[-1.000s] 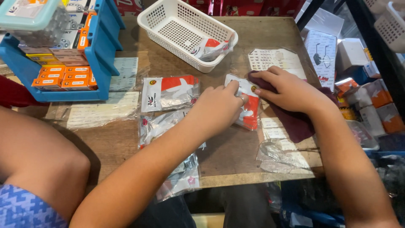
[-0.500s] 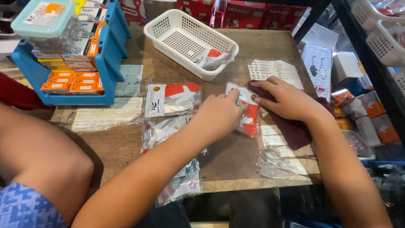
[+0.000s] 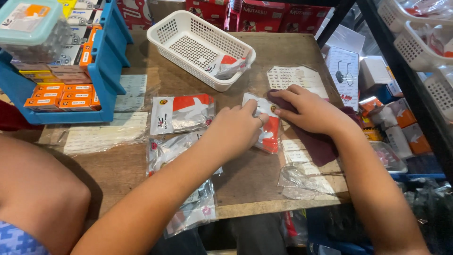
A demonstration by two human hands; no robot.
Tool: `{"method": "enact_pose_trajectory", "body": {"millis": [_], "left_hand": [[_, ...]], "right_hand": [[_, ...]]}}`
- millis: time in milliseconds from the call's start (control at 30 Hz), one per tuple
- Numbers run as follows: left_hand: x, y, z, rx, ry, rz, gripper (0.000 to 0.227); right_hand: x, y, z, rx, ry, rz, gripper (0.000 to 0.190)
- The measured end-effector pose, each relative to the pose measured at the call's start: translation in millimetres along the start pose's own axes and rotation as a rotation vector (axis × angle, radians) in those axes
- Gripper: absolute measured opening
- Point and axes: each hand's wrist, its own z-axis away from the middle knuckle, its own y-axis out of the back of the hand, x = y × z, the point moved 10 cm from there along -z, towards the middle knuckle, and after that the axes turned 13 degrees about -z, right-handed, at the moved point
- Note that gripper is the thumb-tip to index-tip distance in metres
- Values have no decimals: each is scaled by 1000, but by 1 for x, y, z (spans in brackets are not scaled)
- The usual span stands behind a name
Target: The person cleans small packaged items on a wooden table using a maroon cloth. They wipe the surface of the packages, which appear to contain small hardware or electronic components, and then place them back on the table.
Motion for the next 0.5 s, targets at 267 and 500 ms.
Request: {"method": "enact_pose_trajectory", "body": {"millis": [267,500], "left_hand": [[1,1,2,7,-8,1,20],[-1,-4,0,-39,-23,21,23]], "right_hand": [[-3,1,2,8,-16,-3,47],[1,0,-1,-2,3,5,47]]}}
